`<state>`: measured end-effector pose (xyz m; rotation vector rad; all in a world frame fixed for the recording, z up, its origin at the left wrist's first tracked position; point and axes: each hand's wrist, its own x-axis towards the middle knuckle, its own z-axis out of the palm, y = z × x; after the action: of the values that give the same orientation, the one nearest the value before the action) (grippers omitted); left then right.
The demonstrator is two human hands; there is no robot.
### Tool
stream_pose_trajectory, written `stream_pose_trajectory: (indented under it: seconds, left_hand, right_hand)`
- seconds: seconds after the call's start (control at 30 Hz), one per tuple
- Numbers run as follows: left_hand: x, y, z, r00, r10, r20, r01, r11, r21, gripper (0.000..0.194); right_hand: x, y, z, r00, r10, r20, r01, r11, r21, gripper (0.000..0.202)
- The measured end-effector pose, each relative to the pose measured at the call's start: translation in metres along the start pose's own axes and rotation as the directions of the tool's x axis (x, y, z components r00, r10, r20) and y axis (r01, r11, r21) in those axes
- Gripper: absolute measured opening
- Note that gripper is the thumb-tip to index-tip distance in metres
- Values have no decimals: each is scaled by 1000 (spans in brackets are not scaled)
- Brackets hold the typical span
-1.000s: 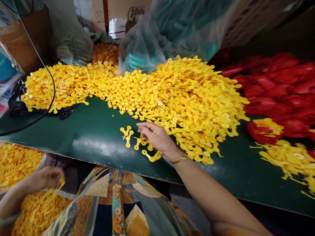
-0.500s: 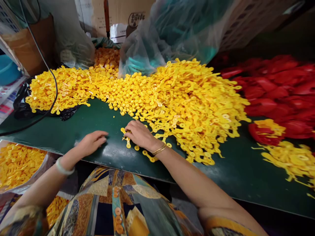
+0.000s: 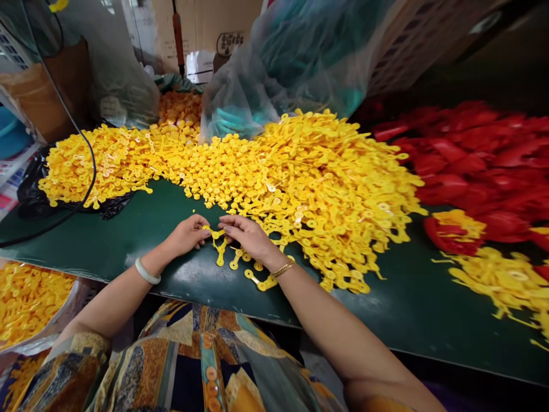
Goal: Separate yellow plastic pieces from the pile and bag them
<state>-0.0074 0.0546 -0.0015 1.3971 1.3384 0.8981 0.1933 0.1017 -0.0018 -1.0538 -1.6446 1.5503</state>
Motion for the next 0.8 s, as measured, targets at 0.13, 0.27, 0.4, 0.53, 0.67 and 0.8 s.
stream_pose_trajectory:
  seconds: [0.13,0.27,0.4,0.53,0.67,0.8]
  left_hand:
    - [-4,2,8,983,-174,-51,127,860,-494,32]
    - [-10,7,19,977,-211,0,147,682,-716,34]
    - [-20,7,30,971,-209,114,226,657,-719,35]
    - [-19,3,28,936,-210,282,310,871,-382,31]
    - [17,4,7,997,60,-43,-49,972,228,15]
    - [60,6,-3,955,256,-152,-101,760,642,19]
  right_hand:
    - [-3,-4,8,996,42,79,-66,944,323,41]
    - [-5,-5,14,997,2,72,-25,947,320,35]
    - [-9,-5,12,994,-101,48,88,972,216,26]
    - [-11,-9,3,986,-134,-97,151,970,190,27]
    - [-5,-10,-3,971,-84,-222,125,976,176,34]
    - [-1,-6,-2,985,5,-172,44,959,279,41]
